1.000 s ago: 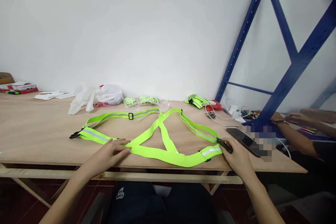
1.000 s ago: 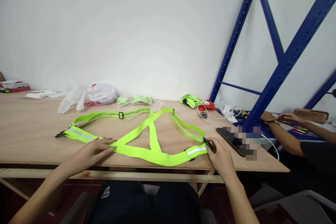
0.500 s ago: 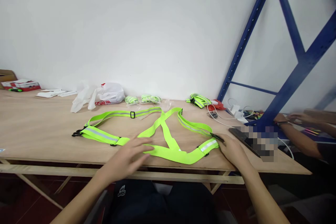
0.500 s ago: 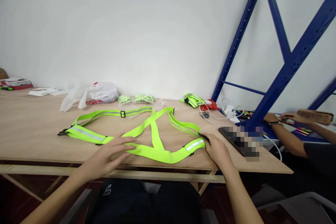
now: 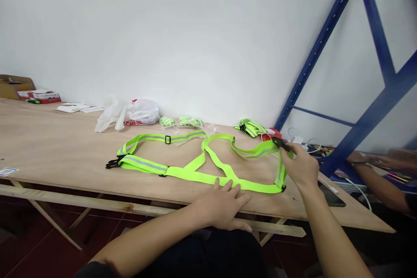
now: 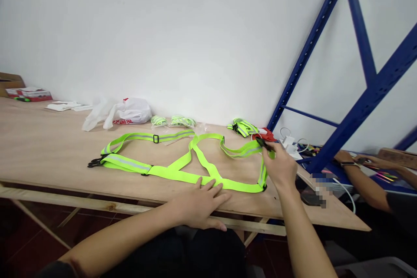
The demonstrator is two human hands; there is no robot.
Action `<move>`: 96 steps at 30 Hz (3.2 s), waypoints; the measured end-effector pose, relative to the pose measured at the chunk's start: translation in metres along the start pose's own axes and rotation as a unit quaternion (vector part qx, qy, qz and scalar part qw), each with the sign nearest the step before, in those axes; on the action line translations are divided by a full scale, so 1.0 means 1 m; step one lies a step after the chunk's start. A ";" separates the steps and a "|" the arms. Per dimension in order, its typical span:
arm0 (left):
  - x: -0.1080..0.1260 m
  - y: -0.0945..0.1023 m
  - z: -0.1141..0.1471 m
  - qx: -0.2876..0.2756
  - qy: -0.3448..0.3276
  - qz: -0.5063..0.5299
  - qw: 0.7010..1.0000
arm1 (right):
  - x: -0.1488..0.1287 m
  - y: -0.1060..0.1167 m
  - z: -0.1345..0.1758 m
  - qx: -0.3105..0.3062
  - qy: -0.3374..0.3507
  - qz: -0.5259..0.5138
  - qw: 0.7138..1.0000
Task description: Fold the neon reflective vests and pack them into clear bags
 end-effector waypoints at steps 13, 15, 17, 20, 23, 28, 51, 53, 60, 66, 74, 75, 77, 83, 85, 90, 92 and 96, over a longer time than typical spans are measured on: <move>0.041 0.017 0.037 0.041 -0.097 -0.067 0.992 | -0.201 -0.077 0.108 -0.235 0.342 -0.011 0.910; 0.034 0.026 0.055 0.036 -0.093 -0.061 0.993 | -0.198 -0.081 0.115 -0.280 0.346 -0.046 0.894; 0.011 0.040 0.066 0.063 -0.036 -0.058 0.996 | -0.187 -0.074 0.113 -0.298 0.338 -0.089 0.888; -0.032 0.052 0.073 0.120 0.062 -0.057 0.989 | -0.148 -0.055 0.096 -0.288 0.286 -0.137 0.904; -0.063 0.049 0.071 0.135 0.114 -0.039 0.983 | -0.092 -0.047 0.082 -0.306 0.194 -0.139 0.922; -0.078 0.043 0.062 0.124 0.140 -0.044 0.981 | -0.028 -0.060 0.092 -0.380 0.072 -0.205 0.899; -0.086 0.094 0.110 0.232 0.155 -0.011 0.960 | -0.022 -0.045 0.092 -0.267 0.152 -0.065 0.949; -0.110 0.114 0.154 0.253 0.215 -0.007 0.943 | -0.036 -0.037 0.092 -0.235 0.183 -0.047 0.953; -0.203 0.104 0.299 0.214 0.391 0.029 0.895 | -0.120 -0.034 0.109 -0.188 0.284 -0.076 0.937; -0.234 0.066 0.326 0.243 0.380 0.126 0.884 | -0.168 -0.075 0.119 -0.320 0.263 -0.155 0.897; -0.236 0.065 0.329 0.311 0.339 0.173 0.871 | -0.162 -0.099 0.122 -0.354 0.229 -0.231 0.877; -0.237 0.064 0.329 0.311 0.335 0.181 0.871 | -0.160 -0.101 0.122 -0.355 0.225 -0.235 0.877; -0.239 0.063 0.331 0.319 0.326 0.201 0.867 | -0.157 -0.103 0.122 -0.355 0.219 -0.240 0.877; -0.233 0.090 0.341 0.405 0.297 0.217 0.837 | -0.157 -0.106 0.122 -0.364 0.215 -0.221 0.879; -0.223 0.112 0.335 0.429 0.269 0.208 0.837 | -0.158 -0.107 0.123 -0.372 0.214 -0.220 0.876; -0.195 0.162 0.294 0.381 0.214 0.175 0.882 | -0.159 -0.104 0.122 -0.374 0.211 -0.236 0.872; -0.184 0.172 0.267 0.287 0.222 0.131 0.922 | -0.158 -0.105 0.123 -0.379 0.206 -0.235 0.871; -0.160 0.180 0.208 0.083 0.236 -0.017 0.968 | -0.155 -0.107 0.123 -0.370 0.202 -0.240 0.874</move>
Point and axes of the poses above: each hand's wrist, its own z-axis away from the middle knuckle, its own y-axis out of the back of the hand, x = y × z, the point moved 10 cm from there along -z, towards the middle knuckle, and after that the axes turned 10 degrees about -x, right-handed, at the moved point
